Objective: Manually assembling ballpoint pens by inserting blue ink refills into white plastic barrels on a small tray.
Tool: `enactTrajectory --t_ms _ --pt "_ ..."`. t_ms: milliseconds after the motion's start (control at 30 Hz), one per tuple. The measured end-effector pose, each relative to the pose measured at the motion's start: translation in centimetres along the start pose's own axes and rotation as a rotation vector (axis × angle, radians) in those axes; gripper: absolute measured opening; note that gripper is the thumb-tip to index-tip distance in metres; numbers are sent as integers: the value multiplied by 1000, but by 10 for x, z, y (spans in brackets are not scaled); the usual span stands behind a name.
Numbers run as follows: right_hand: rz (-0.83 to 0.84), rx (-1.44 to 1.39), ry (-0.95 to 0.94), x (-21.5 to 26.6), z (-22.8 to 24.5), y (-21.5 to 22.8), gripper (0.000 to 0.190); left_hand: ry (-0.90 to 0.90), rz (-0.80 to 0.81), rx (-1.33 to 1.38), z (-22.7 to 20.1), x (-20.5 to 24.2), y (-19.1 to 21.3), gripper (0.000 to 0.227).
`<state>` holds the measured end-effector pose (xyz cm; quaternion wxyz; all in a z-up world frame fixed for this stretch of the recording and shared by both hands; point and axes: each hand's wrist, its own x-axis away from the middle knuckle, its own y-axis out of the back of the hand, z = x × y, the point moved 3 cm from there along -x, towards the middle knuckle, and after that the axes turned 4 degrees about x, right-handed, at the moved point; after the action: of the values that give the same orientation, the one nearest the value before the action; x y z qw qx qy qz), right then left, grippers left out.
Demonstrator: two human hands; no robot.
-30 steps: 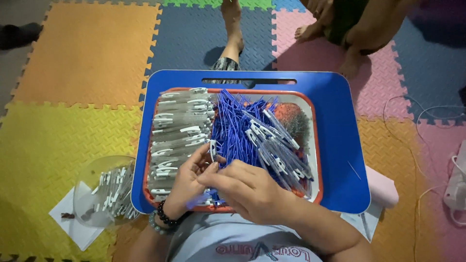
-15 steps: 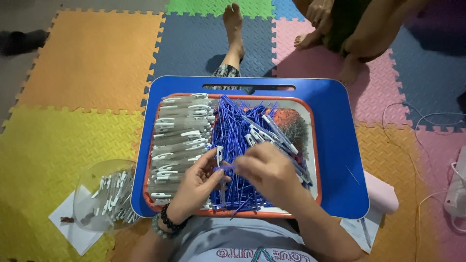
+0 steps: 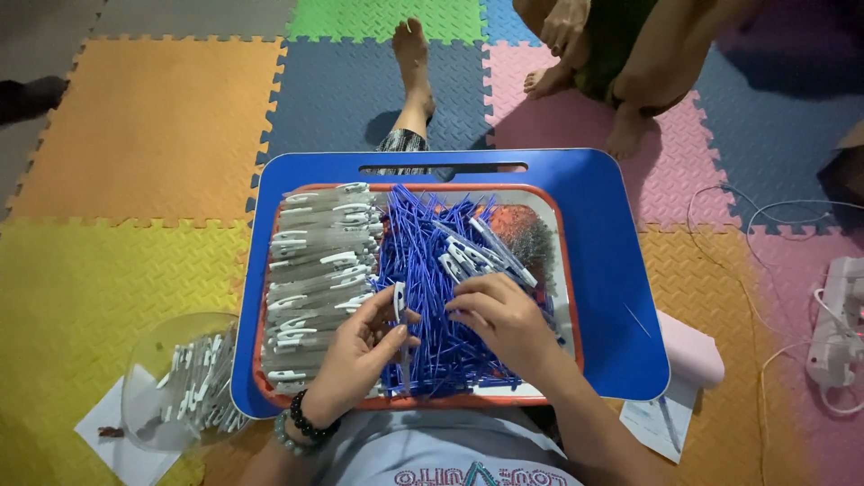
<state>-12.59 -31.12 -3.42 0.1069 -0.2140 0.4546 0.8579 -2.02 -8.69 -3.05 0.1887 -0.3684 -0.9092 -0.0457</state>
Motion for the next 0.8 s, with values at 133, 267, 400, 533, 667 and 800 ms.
enactTrajectory --t_ms 133,267,400,533,667,800 --pt "-108 -53 -42 8 -19 22 25 -2 35 29 0 -3 -4 70" --pt "-364 40 -364 -4 -26 61 12 -65 58 -18 0 -8 -13 57" --pt "-412 -280 -524 -4 -8 43 11 -230 51 228 9 -19 -26 52" --pt "-315 -595 -504 -6 11 10 13 -238 12 274 13 -24 -26 52" --pt "-240 -717 -514 -14 23 -3 16 -222 16 320 14 -21 -22 52" --pt "-205 -711 -511 -15 28 -14 15 -198 25 315 7 -15 -22 52"
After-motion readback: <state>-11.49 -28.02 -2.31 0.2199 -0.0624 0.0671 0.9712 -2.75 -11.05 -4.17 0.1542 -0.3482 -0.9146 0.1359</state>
